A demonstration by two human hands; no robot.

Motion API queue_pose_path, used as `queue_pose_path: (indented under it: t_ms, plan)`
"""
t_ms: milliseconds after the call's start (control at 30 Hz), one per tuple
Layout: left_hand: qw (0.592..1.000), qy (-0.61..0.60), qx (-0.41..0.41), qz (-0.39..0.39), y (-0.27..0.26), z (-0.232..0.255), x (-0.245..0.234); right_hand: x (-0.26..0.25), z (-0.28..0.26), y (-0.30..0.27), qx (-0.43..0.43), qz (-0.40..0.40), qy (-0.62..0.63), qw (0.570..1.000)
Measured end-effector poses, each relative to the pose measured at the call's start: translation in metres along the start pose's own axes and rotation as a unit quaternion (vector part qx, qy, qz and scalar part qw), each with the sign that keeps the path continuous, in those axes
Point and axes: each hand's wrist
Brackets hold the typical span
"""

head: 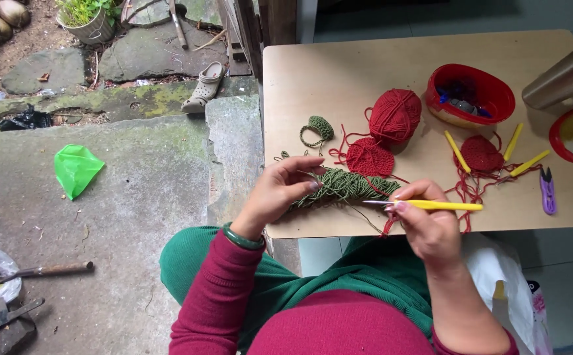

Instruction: A person is crocheting a small green circular object using a crochet hook and green yarn, then uses scissors to cut the yarn.

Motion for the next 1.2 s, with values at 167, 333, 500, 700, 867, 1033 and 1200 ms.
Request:
queue_pose_path:
  t_ms: [167,333,500,700,867,1033,1200]
  plan:
    - [1.000,0.003,0.001,-0.013,-0.007,0.000,0.021,0.024,0.005,-0.003,-0.047,-0.018,-0.028,0.998]
    - [0.990,0.098,0.096,0.006,-0.019,0.023,0.046,0.039,0.001,-0.010,-0.058,-0.036,-0.083,0.994]
    - [0.968,0.168,0.186,0.033,-0.032,0.044,0.071,0.062,-0.006,-0.014,-0.082,-0.039,-0.101,0.991]
    - [0.946,0.177,0.262,0.076,-0.036,0.046,0.089,0.072,-0.012,-0.020,-0.175,-0.050,-0.155,0.971]
    - [0.931,0.216,0.282,0.088,-0.029,0.031,0.086,0.071,-0.018,-0.020,-0.222,-0.044,-0.226,0.948]
    - [0.915,0.269,0.278,0.113,-0.026,0.017,0.072,0.073,-0.027,-0.017,-0.207,-0.061,-0.225,0.950]
    - [0.860,0.343,0.347,0.149,-0.027,0.020,0.068,0.073,-0.017,-0.017,-0.174,-0.041,-0.158,0.971]
Point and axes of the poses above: each hand's wrist, its own y-axis towards the middle knuckle, its own x-axis out of the palm, z = x × y, and after that the axes turned 1 degree about y, right-handed
